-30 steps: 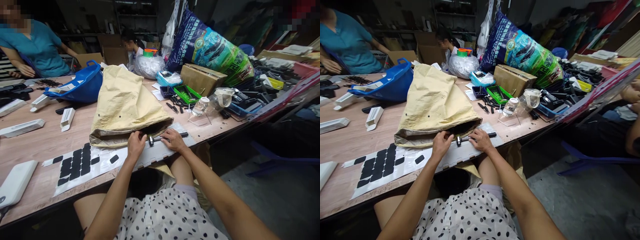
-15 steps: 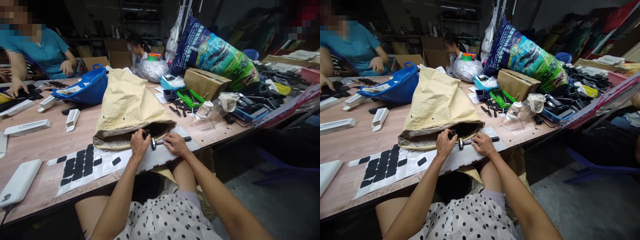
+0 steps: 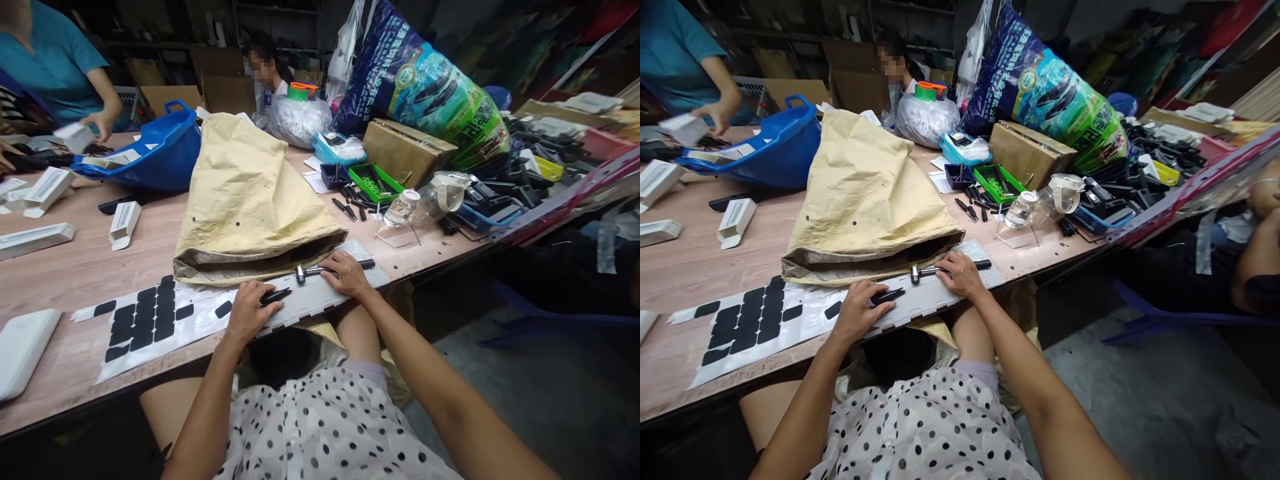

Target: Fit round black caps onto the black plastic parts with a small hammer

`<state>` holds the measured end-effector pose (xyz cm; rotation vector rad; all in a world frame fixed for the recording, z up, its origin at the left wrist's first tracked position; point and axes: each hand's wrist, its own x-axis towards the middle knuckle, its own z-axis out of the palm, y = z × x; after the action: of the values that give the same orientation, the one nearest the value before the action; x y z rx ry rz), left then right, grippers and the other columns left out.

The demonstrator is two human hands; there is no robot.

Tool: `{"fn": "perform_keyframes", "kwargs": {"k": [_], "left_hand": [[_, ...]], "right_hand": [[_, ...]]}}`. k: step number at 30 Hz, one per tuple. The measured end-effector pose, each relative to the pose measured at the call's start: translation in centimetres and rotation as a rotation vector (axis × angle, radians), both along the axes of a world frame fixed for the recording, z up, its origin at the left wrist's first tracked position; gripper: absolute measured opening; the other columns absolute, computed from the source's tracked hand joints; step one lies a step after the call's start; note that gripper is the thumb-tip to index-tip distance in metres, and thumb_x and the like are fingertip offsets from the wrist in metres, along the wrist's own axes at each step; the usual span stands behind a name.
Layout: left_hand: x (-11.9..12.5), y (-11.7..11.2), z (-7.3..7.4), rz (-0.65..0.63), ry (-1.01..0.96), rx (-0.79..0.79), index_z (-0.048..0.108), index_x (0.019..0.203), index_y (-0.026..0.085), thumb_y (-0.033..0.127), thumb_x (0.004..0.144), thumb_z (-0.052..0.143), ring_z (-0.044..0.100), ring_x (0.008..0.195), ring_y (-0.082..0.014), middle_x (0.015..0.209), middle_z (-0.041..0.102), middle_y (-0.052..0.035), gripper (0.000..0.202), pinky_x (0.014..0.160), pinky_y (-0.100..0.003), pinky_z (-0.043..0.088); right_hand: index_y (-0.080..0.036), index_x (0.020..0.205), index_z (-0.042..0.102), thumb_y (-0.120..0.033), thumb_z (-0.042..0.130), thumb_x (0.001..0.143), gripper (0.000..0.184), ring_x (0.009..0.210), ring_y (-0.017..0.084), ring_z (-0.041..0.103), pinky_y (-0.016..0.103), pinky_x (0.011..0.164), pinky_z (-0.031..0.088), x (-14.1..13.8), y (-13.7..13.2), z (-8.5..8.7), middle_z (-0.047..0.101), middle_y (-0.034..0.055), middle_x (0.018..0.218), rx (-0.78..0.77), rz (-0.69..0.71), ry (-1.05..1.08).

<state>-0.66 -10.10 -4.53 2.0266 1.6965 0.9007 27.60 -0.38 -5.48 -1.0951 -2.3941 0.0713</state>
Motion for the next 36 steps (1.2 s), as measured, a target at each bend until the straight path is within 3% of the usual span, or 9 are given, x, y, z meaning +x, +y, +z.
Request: {"fn": "perform_keyframes", "kwargs": {"k": [6,12,21,28,32,36], "left_hand": [[-0.7,-0.3,-0.4,0.051,-0.026,0.04,0.076,0.094,0.027,0.037,0.077,0.078,0.059,0.09,-0.0239,0.088,0.068,-0.0023,0.02,0.085,-0.037,0.048],[-0.9,0.2,-0.9,0.035,-0.078,0.027,0.076,0.09,0.026,0.034,0.081,0.073,0.058,0.085,-0.0227,0.081,0.065,-0.0014,0.012,0.08,-0.036,0.048],[-0.6,0.3,-1.0,0.046,-0.081,0.017,0.077,0.093,0.026,0.032,0.083,0.071,0.057,0.083,-0.021,0.081,0.065,-0.0015,0.013,0.079,-0.035,0.048],[-0.5,0.3,-1.4,0.053,-0.07,0.046,0.076,0.094,0.025,0.027,0.083,0.071,0.057,0.082,-0.0207,0.081,0.065,-0.0012,0.013,0.08,-0.034,0.047],[-0.5,0.4,-1.5,0.055,-0.082,0.025,0.076,0.089,0.026,0.029,0.082,0.071,0.056,0.083,-0.0208,0.081,0.065,-0.001,0.009,0.078,-0.034,0.047],[-0.5,0.5,-1.4,0.047,-0.079,0.033,0.074,0.081,0.024,0.029,0.083,0.07,0.054,0.079,-0.0205,0.075,0.061,-0.0008,0.006,0.075,-0.033,0.046]], "right_hand": [[-0.025,0.111,0.074,-0.031,0.057,0.098,0.023,0.088,0.022,0.054,0.034,0.08,0.046,0.1,0.1,0.0,0.064,0.0058,0.091,0.021,0.027,-0.038],[-0.023,0.103,0.074,-0.034,0.051,0.102,0.025,0.085,0.021,0.057,0.033,0.076,0.047,0.2,-0.1,0.4,0.065,0.0063,0.088,0.07,0.068,-0.034],[-0.026,0.118,0.069,-0.03,0.04,0.106,0.032,0.088,0.017,0.066,0.027,0.08,0.054,-3.7,-6.7,1.6,0.069,0.0049,0.094,-0.021,-0.007,0.308],[-0.031,0.127,0.069,-0.024,0.047,0.103,0.033,0.08,0.014,0.066,0.02,0.071,0.053,-6.0,-8.7,2.3,0.068,0.0023,0.089,-0.08,-0.036,0.232],[-0.031,0.131,0.067,-0.019,0.046,0.102,0.038,0.081,0.013,0.065,0.02,0.072,0.052,-6.6,-9.1,2.7,0.066,0.0026,0.088,-0.021,-0.02,0.222],[-0.031,0.127,0.07,-0.016,0.049,0.1,0.038,0.072,0.013,0.06,0.019,0.063,0.046,-6.8,-9.1,2.5,0.064,0.0018,0.082,0.062,-0.003,0.088]]}}
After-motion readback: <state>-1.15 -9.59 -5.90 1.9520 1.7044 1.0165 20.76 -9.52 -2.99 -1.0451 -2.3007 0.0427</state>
